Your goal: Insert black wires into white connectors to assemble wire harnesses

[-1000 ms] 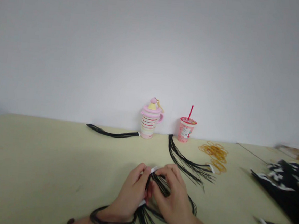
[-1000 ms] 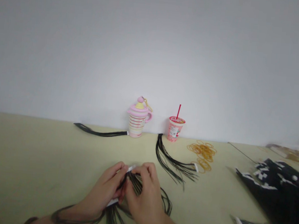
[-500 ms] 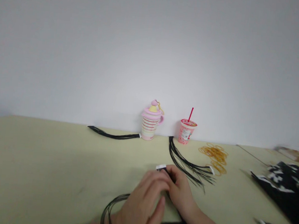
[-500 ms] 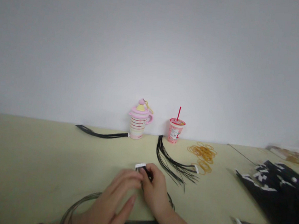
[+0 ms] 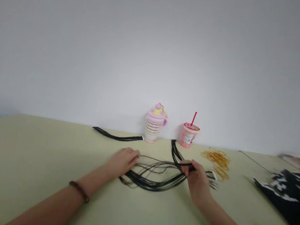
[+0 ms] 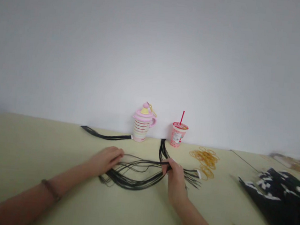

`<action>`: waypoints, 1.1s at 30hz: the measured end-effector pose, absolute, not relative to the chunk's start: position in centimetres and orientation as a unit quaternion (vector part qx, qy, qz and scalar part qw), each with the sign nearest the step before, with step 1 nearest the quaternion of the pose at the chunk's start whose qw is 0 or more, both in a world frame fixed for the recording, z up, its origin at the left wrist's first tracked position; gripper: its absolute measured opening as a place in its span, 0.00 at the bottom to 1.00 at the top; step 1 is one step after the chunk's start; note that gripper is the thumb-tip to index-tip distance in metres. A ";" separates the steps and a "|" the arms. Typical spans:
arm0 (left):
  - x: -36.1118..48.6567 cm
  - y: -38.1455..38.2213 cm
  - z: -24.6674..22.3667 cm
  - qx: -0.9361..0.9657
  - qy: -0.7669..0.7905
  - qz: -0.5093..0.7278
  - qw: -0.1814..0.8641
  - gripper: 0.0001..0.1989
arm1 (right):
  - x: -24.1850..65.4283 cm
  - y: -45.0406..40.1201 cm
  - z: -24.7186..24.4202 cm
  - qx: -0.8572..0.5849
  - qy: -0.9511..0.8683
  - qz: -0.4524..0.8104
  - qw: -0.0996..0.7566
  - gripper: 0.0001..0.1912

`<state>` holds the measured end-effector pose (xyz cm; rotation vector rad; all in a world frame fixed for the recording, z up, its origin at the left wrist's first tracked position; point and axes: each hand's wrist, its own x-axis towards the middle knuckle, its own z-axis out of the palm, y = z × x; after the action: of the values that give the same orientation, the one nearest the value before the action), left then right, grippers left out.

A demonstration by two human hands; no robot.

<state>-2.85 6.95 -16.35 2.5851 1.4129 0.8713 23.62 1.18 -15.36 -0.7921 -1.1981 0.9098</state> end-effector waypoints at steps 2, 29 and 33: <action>-5.8 8.8 -16.2 0.787 0.526 0.319 0.046 0.09 | 23.9 1.1 -16.5 -0.365 -0.620 0.391 0.574 0.19; -9.4 8.2 -15.3 0.589 0.649 0.463 0.134 0.09 | 17.0 -8.2 -18.0 -0.490 -0.773 0.043 0.401 0.29; -9.0 8.7 -15.2 0.611 0.644 0.439 0.138 0.10 | 16.4 -7.6 -17.2 -0.491 -0.750 0.051 0.439 0.25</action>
<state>-8.97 8.70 -15.19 1.7684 1.8616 1.2711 16.43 -7.57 -17.23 -1.2206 -1.8645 0.1271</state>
